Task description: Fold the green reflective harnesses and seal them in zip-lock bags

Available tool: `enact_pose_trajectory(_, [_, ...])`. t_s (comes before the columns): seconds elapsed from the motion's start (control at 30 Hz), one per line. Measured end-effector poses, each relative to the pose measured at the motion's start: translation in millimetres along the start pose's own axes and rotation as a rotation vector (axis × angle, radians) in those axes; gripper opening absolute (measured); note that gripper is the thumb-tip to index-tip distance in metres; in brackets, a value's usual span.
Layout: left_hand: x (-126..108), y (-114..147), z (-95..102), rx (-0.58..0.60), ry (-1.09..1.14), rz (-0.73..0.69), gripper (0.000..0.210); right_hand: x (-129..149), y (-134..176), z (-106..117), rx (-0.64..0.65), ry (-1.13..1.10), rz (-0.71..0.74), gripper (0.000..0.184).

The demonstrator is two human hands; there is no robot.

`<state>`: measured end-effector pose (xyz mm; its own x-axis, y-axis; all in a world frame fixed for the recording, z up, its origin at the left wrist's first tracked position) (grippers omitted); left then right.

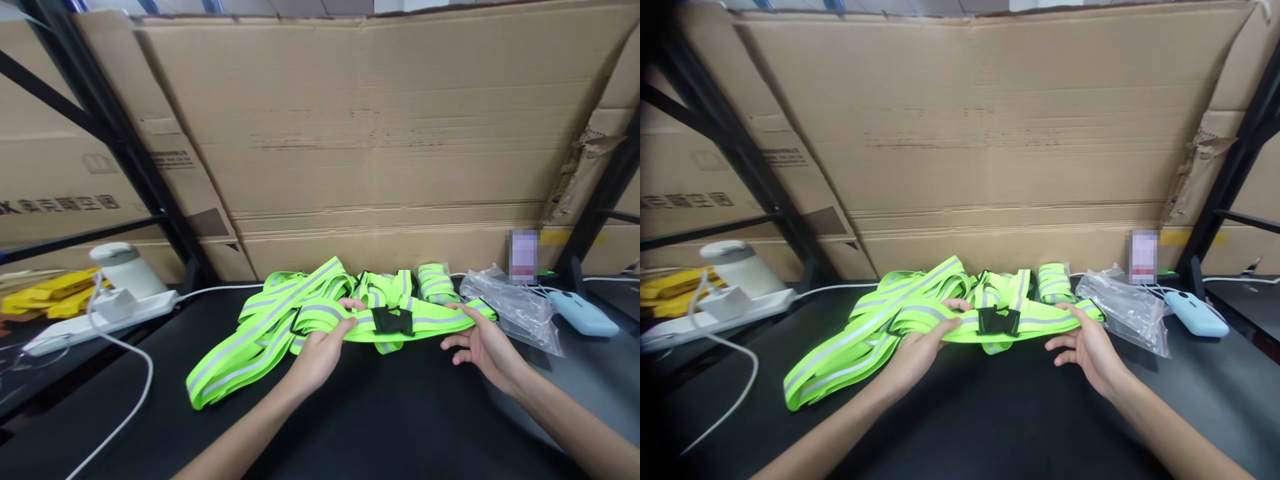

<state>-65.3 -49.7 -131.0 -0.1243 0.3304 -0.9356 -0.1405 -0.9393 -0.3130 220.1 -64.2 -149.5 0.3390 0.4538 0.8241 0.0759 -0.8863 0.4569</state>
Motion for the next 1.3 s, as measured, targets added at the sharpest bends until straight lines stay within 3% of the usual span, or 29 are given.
enact_pose_trajectory(0.1, [-2,23,-5.0,-0.094,0.144,0.143,0.039,-7,14,9,-0.043,0.037,0.075,0.030])
enact_pose_trajectory(0.23, [-8,48,-5.1,-0.258,0.230,0.245,0.046,-18,28,22,-0.084,0.075,0.018,0.035])
enact_pose_trajectory(0.37, [-10,67,5.0,-0.314,0.257,0.295,0.047,-27,35,34,-0.179,0.196,0.035,0.050])
enact_pose_trajectory(0.53, [-5,86,21.7,-0.383,0.144,0.338,0.051,-30,38,53,-0.284,0.458,0.188,0.069])
enact_pose_trajectory(0.6, [0,88,33.0,-0.342,0.019,0.343,0.052,-29,39,62,-0.332,0.613,0.276,0.061])
enact_pose_trajectory(0.73, [11,78,60.9,-0.098,-0.453,0.219,0.040,-19,40,72,-0.332,0.961,0.397,0.032])
enact_pose_trajectory(0.87, [5,60,70.9,-0.010,-0.686,0.042,0.039,4,40,63,-0.178,1.014,0.462,0.039])
enact_pose_trajectory(1.0, [-18,41,58.2,0.091,-0.748,0.028,0.045,22,25,40,-0.017,0.935,0.387,0.036])
enact_pose_trajectory(1.13, [-36,24,41.7,0.228,-1.093,0.113,0.053,27,-5,12,0.148,0.910,0.265,0.052])
enact_pose_trajectory(1.3, [-27,-11,13.2,0.329,-1.084,-0.005,0.056,22,-46,-30,0.188,0.894,-0.001,0.061])
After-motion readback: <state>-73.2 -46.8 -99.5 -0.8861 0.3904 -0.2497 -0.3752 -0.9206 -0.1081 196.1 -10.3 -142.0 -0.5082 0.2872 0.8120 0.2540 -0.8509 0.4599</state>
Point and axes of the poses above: each hand's wrist, its own y-axis away from the middle knuckle, its own z-axis out of the back of the hand, x = y × z, the point moved 1 cm from there along -y, towards the middle knuckle, and after that the axes turned 12 degrees about -z, right-handed, at the moved point
